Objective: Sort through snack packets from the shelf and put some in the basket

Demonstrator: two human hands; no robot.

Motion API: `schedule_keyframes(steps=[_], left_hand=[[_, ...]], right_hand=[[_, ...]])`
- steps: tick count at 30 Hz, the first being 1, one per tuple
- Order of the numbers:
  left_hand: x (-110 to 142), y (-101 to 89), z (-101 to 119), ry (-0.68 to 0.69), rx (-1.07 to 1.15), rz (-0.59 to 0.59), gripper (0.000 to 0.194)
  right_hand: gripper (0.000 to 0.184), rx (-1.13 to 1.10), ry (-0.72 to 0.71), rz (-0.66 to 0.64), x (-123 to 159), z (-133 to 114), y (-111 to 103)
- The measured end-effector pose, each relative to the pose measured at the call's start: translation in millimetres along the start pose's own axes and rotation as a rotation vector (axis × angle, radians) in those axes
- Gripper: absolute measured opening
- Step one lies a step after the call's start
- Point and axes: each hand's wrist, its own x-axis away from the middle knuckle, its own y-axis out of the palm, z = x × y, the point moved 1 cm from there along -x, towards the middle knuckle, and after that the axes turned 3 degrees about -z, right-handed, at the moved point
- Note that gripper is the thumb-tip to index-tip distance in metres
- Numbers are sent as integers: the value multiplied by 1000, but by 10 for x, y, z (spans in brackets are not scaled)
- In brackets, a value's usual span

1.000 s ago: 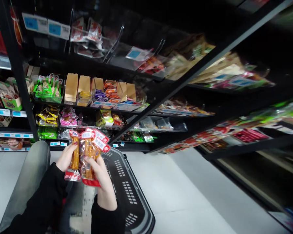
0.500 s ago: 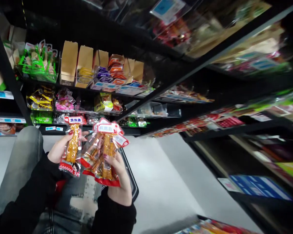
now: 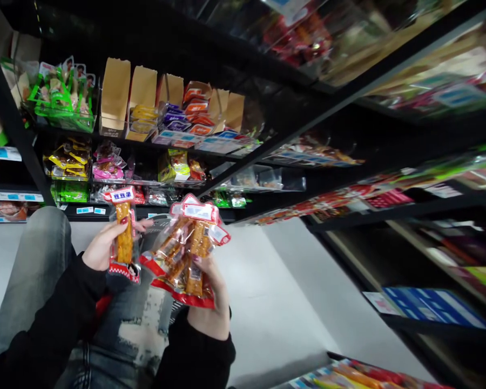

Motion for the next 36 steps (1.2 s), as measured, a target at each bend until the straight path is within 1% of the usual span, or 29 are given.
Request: schedule_keyframes(steps=[3, 4, 5, 8, 11, 13, 17, 20, 23, 25, 27, 29, 30, 32, 34, 36], left_hand=[[17, 33, -83, -202, 29, -130, 26], [26, 56, -116, -247, 53, -171, 28], [36, 82, -145, -258, 64, -204, 30], [65, 165, -206, -202, 31, -270, 32], [83, 214, -230, -180, -21, -297, 31], [81, 216, -233, -170, -47, -279, 30], [62, 204, -242, -160, -50, -255, 30], [56, 223, -257, -158, -28, -222, 30], [65, 251, -267, -113, 12, -160, 28], [76, 261, -270, -87, 37, -126, 27], [89, 263, -267, -70, 55, -99, 26], [100, 260, -259, -74, 75, -85, 27], [105, 259, -254, -82, 86, -84, 27], [112, 256, -244, -95, 96, -85, 28], [114, 253, -235, -93, 88, -81, 28], [116, 252, -228, -86, 69, -71, 28]], right_hand=[[30, -5, 82, -87, -58, -18, 68], [31, -15, 101, -107, -78, -25, 102], [33, -25, 124, -133, -96, -35, 141], [35, -45, 187, -223, -138, -74, 240], [35, -37, 188, -286, -160, -124, 247], [37, -25, 160, -277, -164, -158, 203], [56, 14, 80, -192, -138, -226, 126], [61, 77, 32, -150, -88, -249, 174], [69, 239, -96, 3, -42, -255, 279], [63, 418, -214, 107, -21, -270, 340], [46, 601, -331, 159, -6, -303, 374], [30, 736, -425, 152, 12, -354, 382], [27, 779, -460, 132, 24, -382, 380], [30, 840, -483, 79, 54, -434, 371], [37, 905, -443, 23, 89, -470, 365], [39, 977, -385, -4, 123, -488, 367]])
